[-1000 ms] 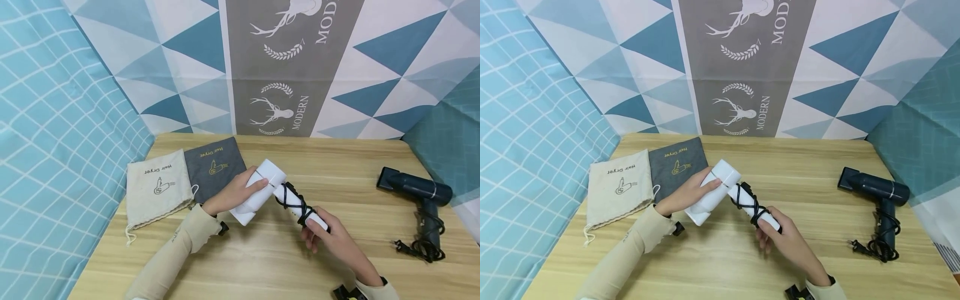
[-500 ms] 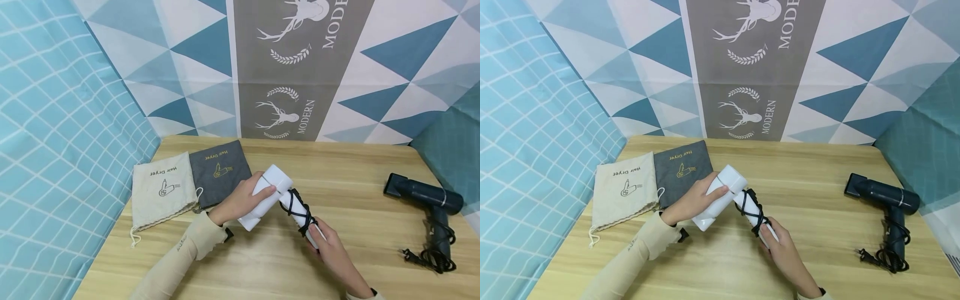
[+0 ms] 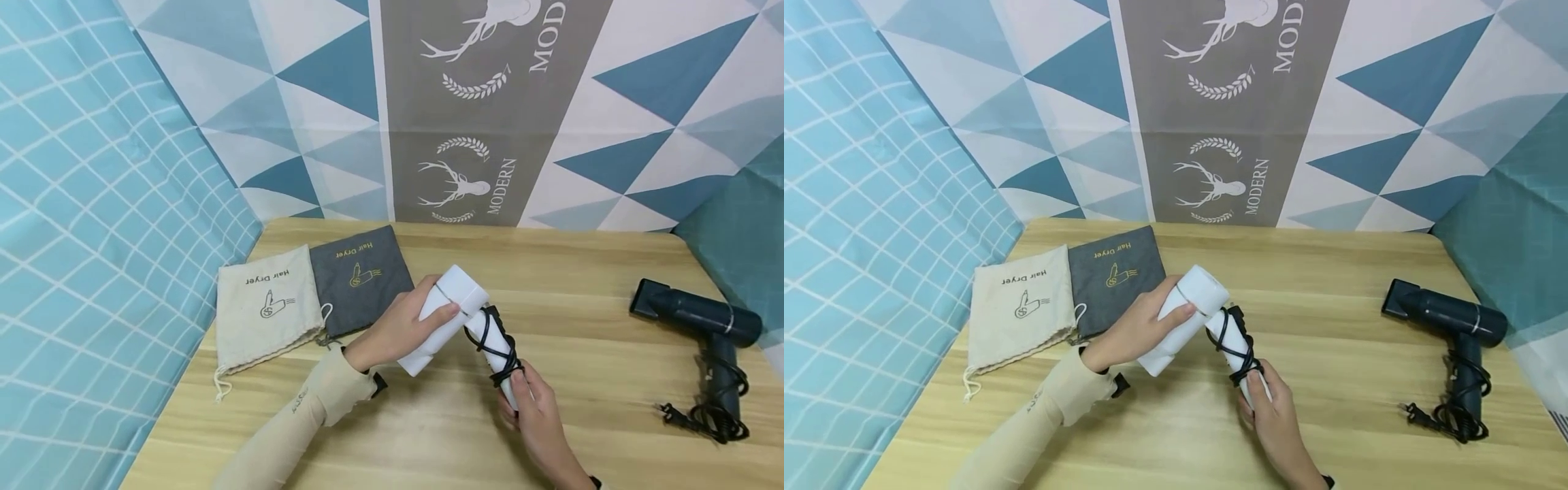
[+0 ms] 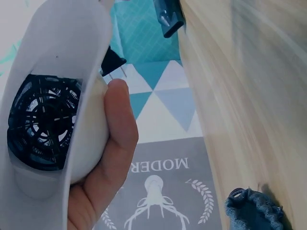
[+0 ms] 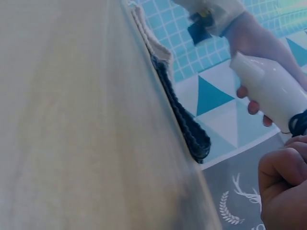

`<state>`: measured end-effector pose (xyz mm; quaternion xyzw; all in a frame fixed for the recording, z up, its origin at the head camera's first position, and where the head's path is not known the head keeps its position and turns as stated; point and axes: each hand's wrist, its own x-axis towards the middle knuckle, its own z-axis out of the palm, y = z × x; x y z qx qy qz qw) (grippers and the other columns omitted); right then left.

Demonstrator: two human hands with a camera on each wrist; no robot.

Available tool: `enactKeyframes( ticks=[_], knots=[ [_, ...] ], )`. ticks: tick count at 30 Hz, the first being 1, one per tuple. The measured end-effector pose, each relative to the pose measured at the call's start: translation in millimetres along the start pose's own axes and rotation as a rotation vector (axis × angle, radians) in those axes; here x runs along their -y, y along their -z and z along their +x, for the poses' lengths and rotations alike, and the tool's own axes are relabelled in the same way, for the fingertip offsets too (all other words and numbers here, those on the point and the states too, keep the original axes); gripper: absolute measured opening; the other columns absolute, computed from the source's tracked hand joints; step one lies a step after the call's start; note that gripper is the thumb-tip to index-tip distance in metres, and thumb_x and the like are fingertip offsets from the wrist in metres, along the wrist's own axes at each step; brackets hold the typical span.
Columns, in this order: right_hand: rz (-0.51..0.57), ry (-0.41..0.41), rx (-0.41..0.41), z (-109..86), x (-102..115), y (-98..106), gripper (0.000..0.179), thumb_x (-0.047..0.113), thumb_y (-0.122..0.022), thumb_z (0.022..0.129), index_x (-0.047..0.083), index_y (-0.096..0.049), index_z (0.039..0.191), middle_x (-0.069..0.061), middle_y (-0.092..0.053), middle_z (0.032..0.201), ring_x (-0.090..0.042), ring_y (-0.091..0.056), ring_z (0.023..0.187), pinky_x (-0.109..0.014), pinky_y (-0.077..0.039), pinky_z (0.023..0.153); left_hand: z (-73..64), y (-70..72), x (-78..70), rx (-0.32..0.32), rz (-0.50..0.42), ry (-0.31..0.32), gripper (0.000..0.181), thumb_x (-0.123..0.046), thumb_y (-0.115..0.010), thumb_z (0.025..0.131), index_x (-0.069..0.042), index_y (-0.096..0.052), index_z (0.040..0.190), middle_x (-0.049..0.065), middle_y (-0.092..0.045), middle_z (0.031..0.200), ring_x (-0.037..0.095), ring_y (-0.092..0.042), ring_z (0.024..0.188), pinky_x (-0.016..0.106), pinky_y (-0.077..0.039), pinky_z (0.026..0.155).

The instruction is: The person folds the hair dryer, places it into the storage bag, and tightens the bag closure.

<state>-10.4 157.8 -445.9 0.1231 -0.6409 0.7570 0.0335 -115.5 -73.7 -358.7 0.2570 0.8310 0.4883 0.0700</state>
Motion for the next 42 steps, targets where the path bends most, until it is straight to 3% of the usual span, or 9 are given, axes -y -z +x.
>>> enactKeyframes(
  ticks=[6, 9, 17, 26, 33, 37, 42],
  knots=[
    [-0.025, 0.014, 0.011, -5.1, 4.6, 12.1, 0.024, 0.003, -0.028, 0.109, 0.002, -0.051, 0.102, -0.009, -0.041, 0.062, -0.024, -0.029, 0.043, -0.038, -0.027, 0.034, 3.6, -12.6, -2.6, 0.018, -0.046, -0.007, 0.054, -0.044, -0.052, 0.103, -0.016, -0.039, 0.147, 0.002, -0.065, 0.097, 0.009, -0.066, 0.069, 0.030, -0.056, 0.054],
    [-0.079, 0.002, 0.019, -3.1, 5.8, 15.0, 0.022, 0.005, -0.030, 0.109, 0.002, -0.051, 0.100, -0.008, -0.043, 0.063, -0.023, -0.033, 0.043, -0.037, -0.030, 0.034, 0.9, -15.0, -1.8, -0.011, -0.049, -0.001, 0.053, -0.043, -0.052, 0.103, -0.017, -0.040, 0.147, 0.002, -0.064, 0.097, 0.010, -0.066, 0.070, 0.030, -0.056, 0.054],
    [-0.054, 0.027, -0.025, 1.7, 2.1, 12.3, 0.022, 0.002, -0.032, 0.108, -0.005, -0.051, 0.099, -0.009, -0.043, 0.062, -0.022, -0.032, 0.042, -0.037, -0.028, 0.033, -1.7, -16.3, 1.0, -0.044, -0.058, -0.004, 0.053, -0.043, -0.050, 0.104, -0.015, -0.039, 0.147, 0.003, -0.062, 0.097, 0.012, -0.065, 0.071, 0.031, -0.055, 0.052],
    [-0.036, 0.032, -0.026, 3.4, 4.9, 2.0, 0.022, 0.005, -0.032, 0.109, -0.007, -0.049, 0.102, -0.010, -0.042, 0.062, -0.021, -0.032, 0.042, -0.037, -0.028, 0.033, -14.9, -29.6, 3.0, -0.164, -0.154, 0.025, 0.050, -0.036, -0.050, 0.105, -0.014, -0.036, 0.148, 0.008, -0.064, 0.102, 0.015, -0.066, 0.077, 0.033, -0.057, 0.058],
    [-0.036, -0.009, -0.006, 2.5, 8.0, -0.4, 0.025, 0.011, -0.030, 0.110, -0.007, -0.047, 0.106, -0.011, -0.037, 0.060, -0.018, -0.032, 0.042, -0.035, -0.029, 0.032, -15.2, -40.6, 1.3, -0.205, -0.207, 0.049, 0.046, -0.032, -0.048, 0.106, -0.014, -0.038, 0.146, 0.011, -0.064, 0.100, 0.017, -0.064, 0.076, 0.035, -0.056, 0.058],
    [-0.040, -0.043, 0.011, 2.1, 10.2, 4.0, 0.025, 0.014, -0.031, 0.111, -0.005, -0.046, 0.105, -0.006, -0.039, 0.060, -0.013, -0.034, 0.043, -0.037, -0.029, 0.032, -12.1, -42.4, 5.9, -0.179, -0.223, 0.074, 0.047, -0.037, -0.049, 0.105, -0.013, -0.039, 0.145, 0.011, -0.063, 0.101, 0.019, -0.065, 0.076, 0.036, -0.056, 0.059],
    [-0.021, -0.091, 0.050, 1.8, 11.7, 9.8, 0.028, 0.019, -0.029, 0.111, -0.005, -0.042, 0.104, -0.004, -0.041, 0.062, -0.010, -0.035, 0.045, -0.041, -0.025, 0.033, -4.1, -39.2, 15.3, -0.078, -0.305, 0.120, 0.051, -0.045, -0.052, 0.102, -0.013, -0.040, 0.139, 0.012, -0.060, 0.105, 0.022, -0.065, 0.082, 0.039, -0.057, 0.065]
  ],
)
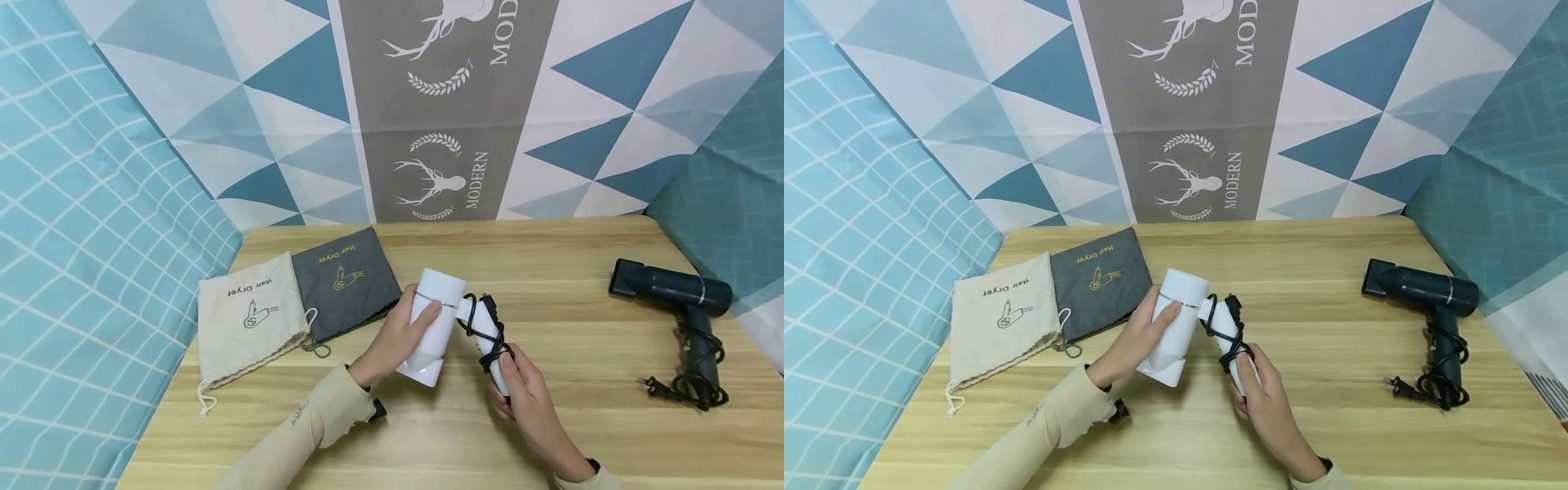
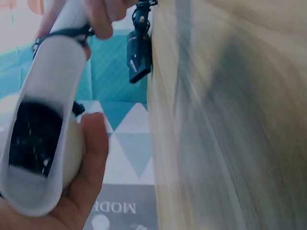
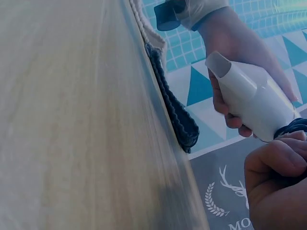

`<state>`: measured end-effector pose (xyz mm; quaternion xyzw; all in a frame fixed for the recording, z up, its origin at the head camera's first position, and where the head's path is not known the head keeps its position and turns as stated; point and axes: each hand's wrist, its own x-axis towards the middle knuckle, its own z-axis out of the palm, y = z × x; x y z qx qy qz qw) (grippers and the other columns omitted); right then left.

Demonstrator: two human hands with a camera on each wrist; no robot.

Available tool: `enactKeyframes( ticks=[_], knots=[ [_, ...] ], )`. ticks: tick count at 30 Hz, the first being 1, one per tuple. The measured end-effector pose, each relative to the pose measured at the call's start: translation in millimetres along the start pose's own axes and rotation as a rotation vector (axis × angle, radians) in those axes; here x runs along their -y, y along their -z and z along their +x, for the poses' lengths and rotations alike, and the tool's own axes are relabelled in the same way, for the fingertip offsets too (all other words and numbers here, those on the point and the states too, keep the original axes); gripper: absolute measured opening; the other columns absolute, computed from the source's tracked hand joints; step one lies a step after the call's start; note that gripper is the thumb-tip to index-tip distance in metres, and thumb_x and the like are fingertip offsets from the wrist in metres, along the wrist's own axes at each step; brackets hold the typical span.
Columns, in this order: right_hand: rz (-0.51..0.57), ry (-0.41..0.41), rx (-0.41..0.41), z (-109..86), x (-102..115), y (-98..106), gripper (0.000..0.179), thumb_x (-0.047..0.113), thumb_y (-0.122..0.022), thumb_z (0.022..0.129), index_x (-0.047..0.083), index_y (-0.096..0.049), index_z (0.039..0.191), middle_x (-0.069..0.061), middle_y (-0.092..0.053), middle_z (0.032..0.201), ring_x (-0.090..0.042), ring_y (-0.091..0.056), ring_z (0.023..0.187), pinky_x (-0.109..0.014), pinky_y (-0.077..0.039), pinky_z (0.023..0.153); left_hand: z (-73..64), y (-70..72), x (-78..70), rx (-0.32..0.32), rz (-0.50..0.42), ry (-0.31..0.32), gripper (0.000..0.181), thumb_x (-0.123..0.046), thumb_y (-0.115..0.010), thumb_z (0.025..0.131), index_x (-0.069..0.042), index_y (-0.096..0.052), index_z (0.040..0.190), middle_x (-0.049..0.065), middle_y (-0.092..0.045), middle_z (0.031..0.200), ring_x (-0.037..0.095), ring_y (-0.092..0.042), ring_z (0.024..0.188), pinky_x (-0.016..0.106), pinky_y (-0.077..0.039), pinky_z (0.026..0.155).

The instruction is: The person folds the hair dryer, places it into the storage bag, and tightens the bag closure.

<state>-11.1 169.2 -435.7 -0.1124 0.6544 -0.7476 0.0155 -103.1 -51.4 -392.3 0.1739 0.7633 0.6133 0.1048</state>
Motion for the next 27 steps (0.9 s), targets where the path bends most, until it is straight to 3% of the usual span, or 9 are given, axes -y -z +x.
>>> enactKeyframes(
  ticks=[4, 9, 14, 19, 27],
  knots=[
    [-0.014, -0.048, 0.025, 0.8, 2.7, -0.1, 0.030, 0.022, -0.029, 0.111, -0.003, -0.043, 0.105, -0.004, -0.042, 0.062, -0.010, -0.035, 0.044, -0.036, -0.028, 0.032, 1.3, 9.7, 1.4, 0.047, -0.132, 0.032, 0.052, -0.043, -0.055, 0.100, -0.020, -0.037, 0.143, 0.015, -0.059, 0.111, 0.025, -0.066, 0.086, 0.042, -0.057, 0.067],
    [-0.036, -0.038, 0.174, 1.1, 5.2, 3.6, 0.030, 0.018, -0.023, 0.112, -0.006, -0.041, 0.111, -0.017, -0.051, 0.068, -0.017, -0.047, 0.047, -0.036, -0.043, 0.037, -2.0, 10.8, -1.9, 0.088, -0.264, 0.007, 0.059, -0.039, -0.055, 0.100, -0.027, -0.029, 0.152, 0.016, -0.054, 0.120, 0.028, -0.066, 0.089, 0.043, -0.057, 0.068],
    [-0.025, -0.024, 0.237, 2.8, 9.2, 9.1, 0.028, 0.010, -0.027, 0.111, -0.010, -0.043, 0.123, -0.023, -0.062, 0.086, -0.018, -0.063, 0.064, -0.037, -0.055, 0.054, -4.6, 5.7, -6.0, 0.092, -0.260, 0.006, 0.057, -0.041, -0.057, 0.099, -0.025, -0.034, 0.149, 0.014, -0.056, 0.116, 0.022, -0.064, 0.085, 0.038, -0.055, 0.065],
    [0.018, 0.002, 0.298, 2.3, 11.1, 10.4, 0.030, 0.005, -0.026, 0.110, -0.012, -0.037, 0.131, -0.025, -0.059, 0.081, -0.017, -0.056, 0.050, -0.034, -0.049, 0.042, -8.2, -2.8, -6.3, 0.107, -0.251, 0.008, 0.052, -0.040, -0.056, 0.100, -0.026, -0.037, 0.146, 0.013, -0.055, 0.114, 0.021, -0.064, 0.084, 0.038, -0.055, 0.065],
    [-0.032, 0.034, 0.229, -2.5, 14.3, 12.0, 0.031, 0.004, -0.026, 0.109, -0.013, -0.042, 0.130, -0.020, -0.059, 0.078, -0.019, -0.049, 0.042, -0.033, -0.042, 0.034, -14.0, -13.6, -4.8, 0.071, -0.274, -0.052, 0.052, -0.033, -0.054, 0.101, -0.018, -0.034, 0.147, 0.017, -0.054, 0.113, 0.023, -0.064, 0.082, 0.041, -0.056, 0.063]
  ],
)
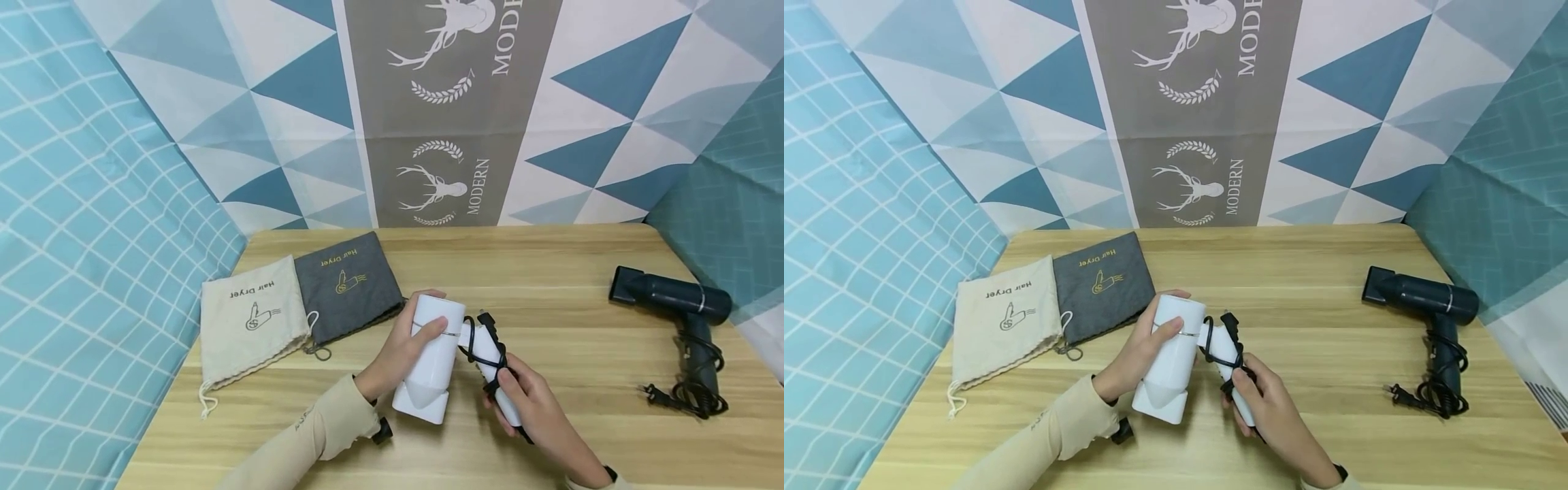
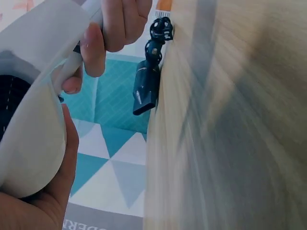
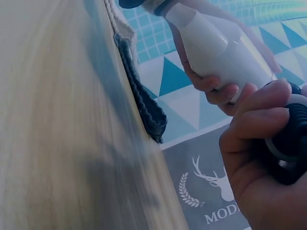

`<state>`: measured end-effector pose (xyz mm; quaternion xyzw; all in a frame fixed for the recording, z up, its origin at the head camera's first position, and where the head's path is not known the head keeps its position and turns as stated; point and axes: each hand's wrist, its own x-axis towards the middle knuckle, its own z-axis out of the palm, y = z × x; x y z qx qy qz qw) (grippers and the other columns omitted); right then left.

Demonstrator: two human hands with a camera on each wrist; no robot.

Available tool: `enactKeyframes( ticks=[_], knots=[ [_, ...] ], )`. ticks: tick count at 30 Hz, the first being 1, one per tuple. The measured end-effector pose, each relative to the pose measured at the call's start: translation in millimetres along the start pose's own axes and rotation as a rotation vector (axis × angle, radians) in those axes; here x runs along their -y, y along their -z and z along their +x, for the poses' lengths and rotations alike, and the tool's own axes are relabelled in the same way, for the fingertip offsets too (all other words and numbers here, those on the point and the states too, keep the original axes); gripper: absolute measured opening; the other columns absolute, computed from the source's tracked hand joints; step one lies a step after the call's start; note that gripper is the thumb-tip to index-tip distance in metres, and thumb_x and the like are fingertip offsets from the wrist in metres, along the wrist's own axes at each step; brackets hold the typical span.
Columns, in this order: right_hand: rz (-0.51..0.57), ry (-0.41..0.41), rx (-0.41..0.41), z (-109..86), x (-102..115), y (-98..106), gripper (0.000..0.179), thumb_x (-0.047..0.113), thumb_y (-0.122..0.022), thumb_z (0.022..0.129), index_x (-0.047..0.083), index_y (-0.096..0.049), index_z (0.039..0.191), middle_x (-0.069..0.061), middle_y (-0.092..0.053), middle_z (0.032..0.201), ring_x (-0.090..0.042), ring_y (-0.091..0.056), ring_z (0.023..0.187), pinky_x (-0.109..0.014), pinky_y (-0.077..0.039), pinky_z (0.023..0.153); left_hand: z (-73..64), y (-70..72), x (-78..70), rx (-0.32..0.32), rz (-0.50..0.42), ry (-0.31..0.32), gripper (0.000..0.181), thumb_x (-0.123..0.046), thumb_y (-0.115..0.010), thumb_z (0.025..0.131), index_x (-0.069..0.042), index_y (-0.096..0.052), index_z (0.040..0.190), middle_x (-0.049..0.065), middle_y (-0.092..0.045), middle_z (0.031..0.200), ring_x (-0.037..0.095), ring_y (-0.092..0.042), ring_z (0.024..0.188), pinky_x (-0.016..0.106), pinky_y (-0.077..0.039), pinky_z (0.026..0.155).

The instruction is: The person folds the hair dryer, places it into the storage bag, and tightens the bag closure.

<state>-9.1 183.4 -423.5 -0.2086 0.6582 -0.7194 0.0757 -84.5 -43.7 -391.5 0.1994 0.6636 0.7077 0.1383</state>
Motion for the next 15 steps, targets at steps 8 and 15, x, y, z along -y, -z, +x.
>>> enactKeyframes(
  ticks=[8, 15],
  knots=[
    [-0.069, 0.050, -0.128, -5.0, -4.5, -9.5, 0.024, 0.000, -0.030, 0.108, -0.006, -0.049, 0.121, -0.028, -0.056, 0.077, -0.018, -0.045, 0.040, -0.030, -0.039, 0.033, -12.1, -14.0, 8.8, -0.054, -0.140, -0.109, 0.052, -0.025, -0.052, 0.102, -0.014, -0.031, 0.148, 0.021, -0.052, 0.113, 0.027, -0.070, 0.070, 0.051, -0.058, 0.062],
    [-0.060, 0.060, -0.175, -7.9, -7.8, -12.2, 0.023, -0.001, -0.031, 0.108, -0.005, -0.051, 0.117, -0.027, -0.057, 0.078, -0.019, -0.044, 0.041, -0.030, -0.040, 0.035, -14.5, -22.7, 13.2, -0.098, -0.165, -0.157, 0.051, -0.022, -0.052, 0.102, -0.010, -0.032, 0.147, 0.021, -0.053, 0.111, 0.026, -0.069, 0.070, 0.050, -0.059, 0.062]
  ],
)
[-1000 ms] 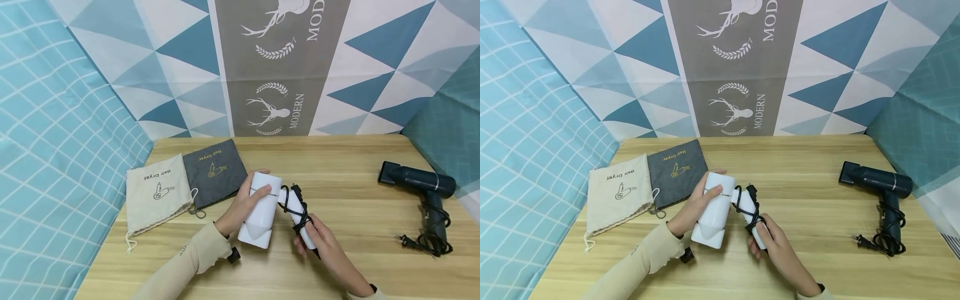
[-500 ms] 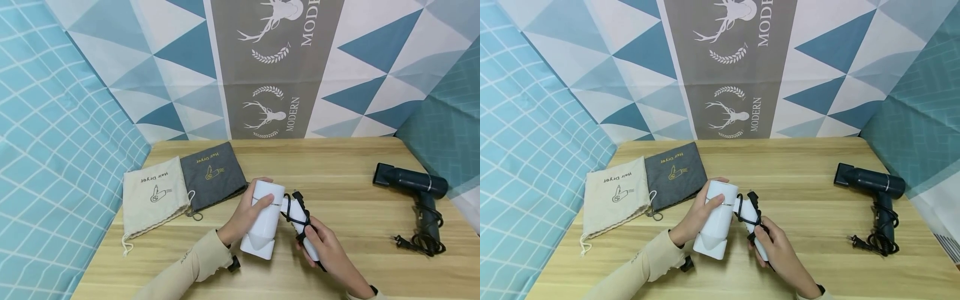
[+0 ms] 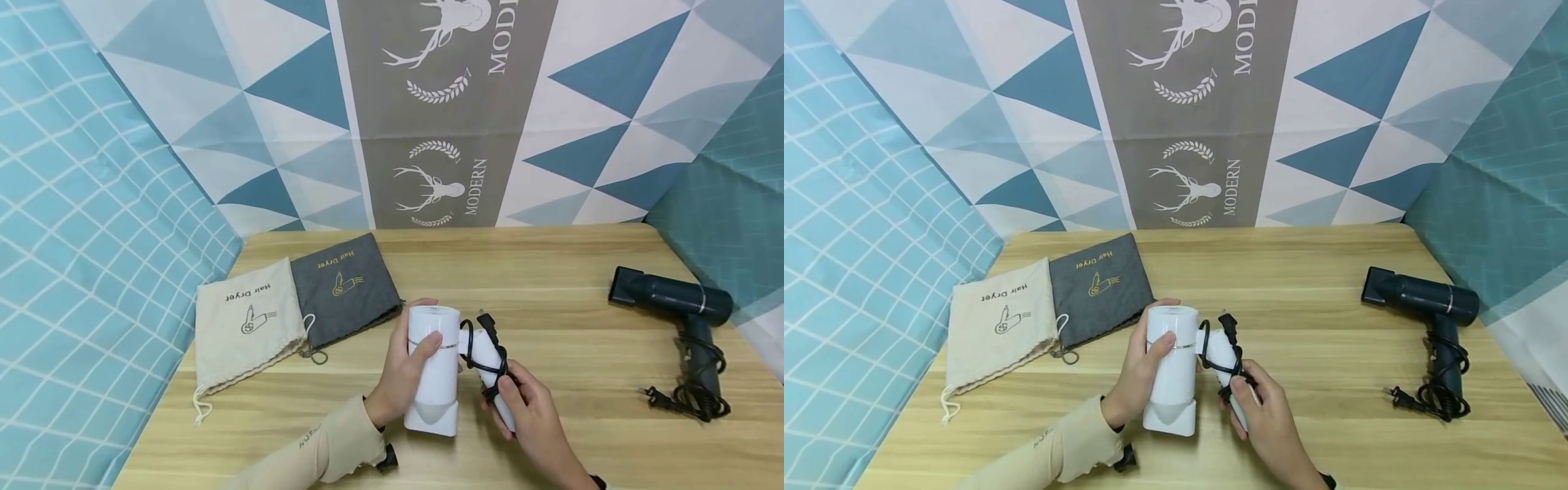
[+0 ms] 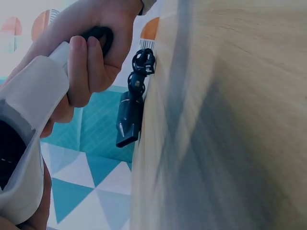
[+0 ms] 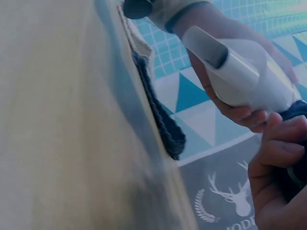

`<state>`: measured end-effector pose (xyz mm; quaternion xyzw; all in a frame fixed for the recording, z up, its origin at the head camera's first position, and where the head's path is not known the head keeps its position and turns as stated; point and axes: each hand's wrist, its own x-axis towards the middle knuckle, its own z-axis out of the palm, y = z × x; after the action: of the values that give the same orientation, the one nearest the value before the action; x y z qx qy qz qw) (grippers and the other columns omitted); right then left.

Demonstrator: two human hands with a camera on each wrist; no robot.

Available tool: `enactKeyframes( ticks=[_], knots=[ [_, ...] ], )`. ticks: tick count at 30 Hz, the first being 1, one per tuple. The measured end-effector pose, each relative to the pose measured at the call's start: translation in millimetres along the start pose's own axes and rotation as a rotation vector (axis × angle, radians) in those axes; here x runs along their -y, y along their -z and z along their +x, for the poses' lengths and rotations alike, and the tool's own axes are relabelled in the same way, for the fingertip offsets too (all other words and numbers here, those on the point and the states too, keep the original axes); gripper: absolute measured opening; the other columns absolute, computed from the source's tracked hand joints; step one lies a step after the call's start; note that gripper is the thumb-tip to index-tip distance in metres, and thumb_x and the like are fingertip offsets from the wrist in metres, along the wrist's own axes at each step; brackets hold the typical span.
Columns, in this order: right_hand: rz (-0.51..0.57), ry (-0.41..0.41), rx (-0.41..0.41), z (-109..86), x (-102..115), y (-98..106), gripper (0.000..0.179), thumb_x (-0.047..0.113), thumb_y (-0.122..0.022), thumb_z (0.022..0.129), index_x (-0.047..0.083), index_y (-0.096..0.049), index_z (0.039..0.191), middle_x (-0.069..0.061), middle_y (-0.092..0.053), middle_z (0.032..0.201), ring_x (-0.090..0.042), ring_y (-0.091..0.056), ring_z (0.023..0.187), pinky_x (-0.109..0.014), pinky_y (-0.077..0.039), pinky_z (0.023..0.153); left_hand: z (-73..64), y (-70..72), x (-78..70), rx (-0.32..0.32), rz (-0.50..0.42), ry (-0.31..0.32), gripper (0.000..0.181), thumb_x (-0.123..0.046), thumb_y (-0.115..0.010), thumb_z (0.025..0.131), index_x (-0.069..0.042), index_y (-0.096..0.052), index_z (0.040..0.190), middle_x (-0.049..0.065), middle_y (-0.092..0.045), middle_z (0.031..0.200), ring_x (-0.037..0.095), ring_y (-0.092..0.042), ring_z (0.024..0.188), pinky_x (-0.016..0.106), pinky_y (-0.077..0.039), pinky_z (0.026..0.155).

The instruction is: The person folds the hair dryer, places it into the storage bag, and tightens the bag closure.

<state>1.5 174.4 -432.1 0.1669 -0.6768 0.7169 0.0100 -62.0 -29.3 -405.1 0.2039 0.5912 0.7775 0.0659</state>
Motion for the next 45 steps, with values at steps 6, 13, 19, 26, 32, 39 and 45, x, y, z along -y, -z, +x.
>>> enactKeyframes(
  ticks=[6, 13, 19, 26, 32, 39, 45],
  knots=[
    [0.049, 0.010, -0.038, -3.9, -3.4, 0.0, 0.023, -0.003, -0.031, 0.107, -0.008, -0.050, 0.118, -0.026, -0.057, 0.077, -0.018, -0.044, 0.042, -0.032, -0.037, 0.034, -0.3, -4.5, 4.3, -0.014, -0.011, 0.014, 0.047, -0.023, -0.051, 0.102, -0.019, -0.034, 0.146, 0.019, -0.053, 0.111, 0.025, -0.069, 0.072, 0.050, -0.059, 0.062],
    [0.005, 0.007, -0.135, -4.3, -3.1, -9.4, 0.022, -0.003, -0.035, 0.106, -0.002, -0.054, 0.116, -0.022, -0.060, 0.076, -0.017, -0.046, 0.041, -0.030, -0.039, 0.034, 0.6, -0.3, 4.3, 0.005, 0.007, -0.015, 0.048, -0.022, -0.050, 0.102, -0.014, -0.034, 0.146, 0.019, -0.054, 0.112, 0.023, -0.070, 0.072, 0.052, -0.058, 0.061],
    [0.008, 0.017, -0.209, -3.6, -8.3, -17.4, 0.020, -0.006, -0.037, 0.105, -0.004, -0.055, 0.113, -0.018, -0.061, 0.074, -0.017, -0.045, 0.039, -0.029, -0.038, 0.033, 2.8, 5.4, 8.8, 0.013, 0.021, -0.002, 0.049, -0.022, -0.048, 0.103, -0.011, -0.032, 0.148, 0.020, -0.053, 0.112, 0.023, -0.069, 0.071, 0.047, -0.059, 0.062],
    [0.015, 0.040, -0.297, -8.1, -14.3, -21.4, 0.023, -0.008, -0.038, 0.103, 0.000, -0.059, 0.110, -0.014, -0.062, 0.072, -0.015, -0.044, 0.037, -0.028, -0.035, 0.032, -1.2, -1.1, 16.7, -0.011, -0.027, -0.013, 0.049, -0.023, -0.048, 0.102, -0.011, -0.032, 0.148, 0.018, -0.053, 0.113, 0.024, -0.070, 0.072, 0.050, -0.058, 0.062],
    [0.052, 0.023, -0.376, -8.9, -14.0, -31.5, 0.025, -0.005, -0.037, 0.105, 0.004, -0.060, 0.108, -0.009, -0.061, 0.069, -0.014, -0.044, 0.035, -0.029, -0.033, 0.029, -4.6, -10.8, 22.3, -0.091, -0.018, -0.019, 0.043, -0.021, -0.047, 0.103, -0.012, -0.036, 0.144, 0.018, -0.054, 0.110, 0.022, -0.067, 0.077, 0.043, -0.059, 0.065],
    [-0.390, -0.012, -0.595, -7.1, -4.9, -43.2, 0.023, 0.005, -0.039, 0.105, -0.004, -0.060, 0.103, 0.001, -0.061, 0.077, -0.007, -0.055, 0.064, -0.017, -0.046, 0.063, -3.2, -30.5, 20.6, -0.158, -0.009, -0.008, 0.043, -0.021, -0.046, 0.105, -0.009, -0.034, 0.144, 0.015, -0.055, 0.115, 0.021, -0.062, 0.090, 0.036, -0.056, 0.074],
    [-0.426, -0.123, -0.500, -2.2, 0.5, -34.8, 0.033, 0.015, -0.034, 0.108, -0.002, -0.057, 0.126, -0.012, -0.065, 0.115, 0.000, -0.055, 0.105, -0.009, -0.038, 0.090, 4.8, -30.4, 17.3, -0.179, 0.017, 0.007, 0.042, -0.025, -0.048, 0.104, -0.015, -0.035, 0.143, 0.014, -0.056, 0.112, 0.022, -0.064, 0.086, 0.037, -0.057, 0.071]
  ],
)
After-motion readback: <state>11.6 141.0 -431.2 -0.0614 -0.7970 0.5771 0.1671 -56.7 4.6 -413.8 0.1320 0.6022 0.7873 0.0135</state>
